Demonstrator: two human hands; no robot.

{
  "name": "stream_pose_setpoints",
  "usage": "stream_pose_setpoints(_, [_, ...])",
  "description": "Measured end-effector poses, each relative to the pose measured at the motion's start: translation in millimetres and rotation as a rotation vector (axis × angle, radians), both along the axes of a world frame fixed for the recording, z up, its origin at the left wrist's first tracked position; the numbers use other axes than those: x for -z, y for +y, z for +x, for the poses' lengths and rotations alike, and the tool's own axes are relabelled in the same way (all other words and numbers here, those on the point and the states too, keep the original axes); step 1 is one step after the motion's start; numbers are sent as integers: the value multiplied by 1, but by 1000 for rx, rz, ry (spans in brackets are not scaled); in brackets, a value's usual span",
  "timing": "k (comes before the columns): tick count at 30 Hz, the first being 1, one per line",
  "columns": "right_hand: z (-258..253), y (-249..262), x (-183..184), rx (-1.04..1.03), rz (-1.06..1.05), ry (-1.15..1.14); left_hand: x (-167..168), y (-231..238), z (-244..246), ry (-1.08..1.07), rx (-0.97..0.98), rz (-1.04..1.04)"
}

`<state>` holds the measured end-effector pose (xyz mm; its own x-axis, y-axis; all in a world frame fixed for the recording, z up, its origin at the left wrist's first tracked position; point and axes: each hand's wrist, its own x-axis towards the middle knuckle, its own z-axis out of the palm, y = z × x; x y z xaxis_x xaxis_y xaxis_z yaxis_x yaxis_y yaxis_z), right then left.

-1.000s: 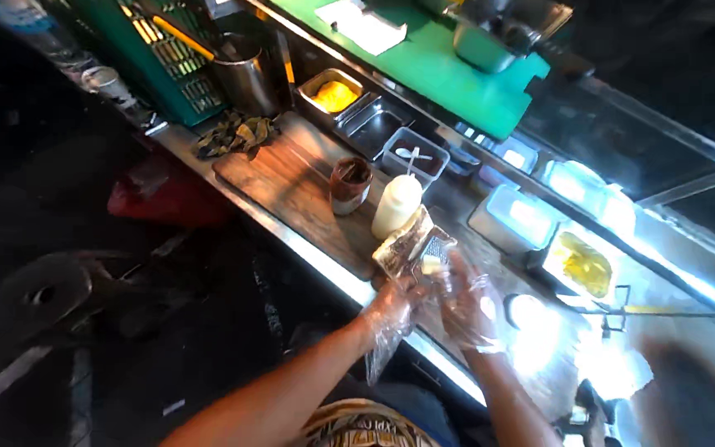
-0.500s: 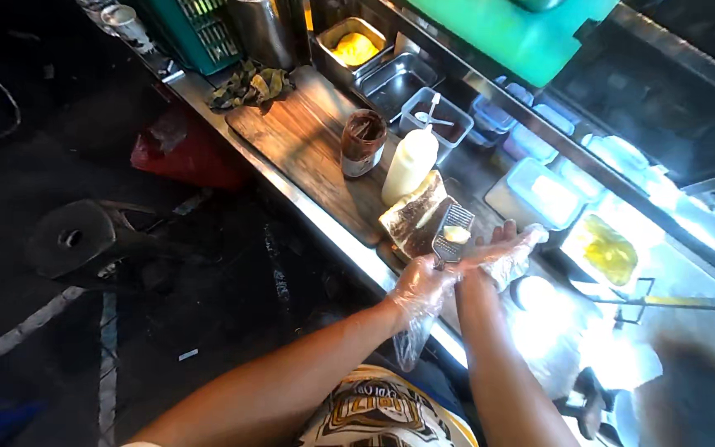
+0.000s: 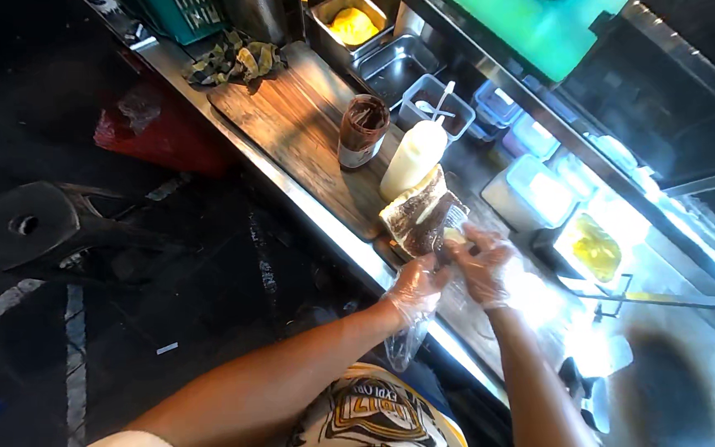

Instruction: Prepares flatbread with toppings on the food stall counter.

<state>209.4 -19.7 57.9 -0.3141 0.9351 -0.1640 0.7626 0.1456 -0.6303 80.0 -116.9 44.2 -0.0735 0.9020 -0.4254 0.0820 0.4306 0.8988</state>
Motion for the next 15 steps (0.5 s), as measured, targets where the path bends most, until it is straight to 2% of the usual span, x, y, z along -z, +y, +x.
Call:
stream_pose_setpoints(2, [-4, 1, 8, -71, 60, -62, -4, 6, 0, 55, 35, -24])
stream_pose_setpoints(5, [0, 1, 21, -157, 243, -6, -6, 6, -8, 77, 59, -77])
stream_pose_setpoints(9, [-8, -6, 34, -300, 332, -12, -9, -1, -13, 70, 48, -92])
stream_pose_setpoints(13, [-10, -31, 46, -237, 274, 72, -10, -6, -15, 138, 76, -148])
stream_pose_setpoints(15, [-12, -29, 59, -208, 318, 138, -16, -9, -15, 159, 91, -178])
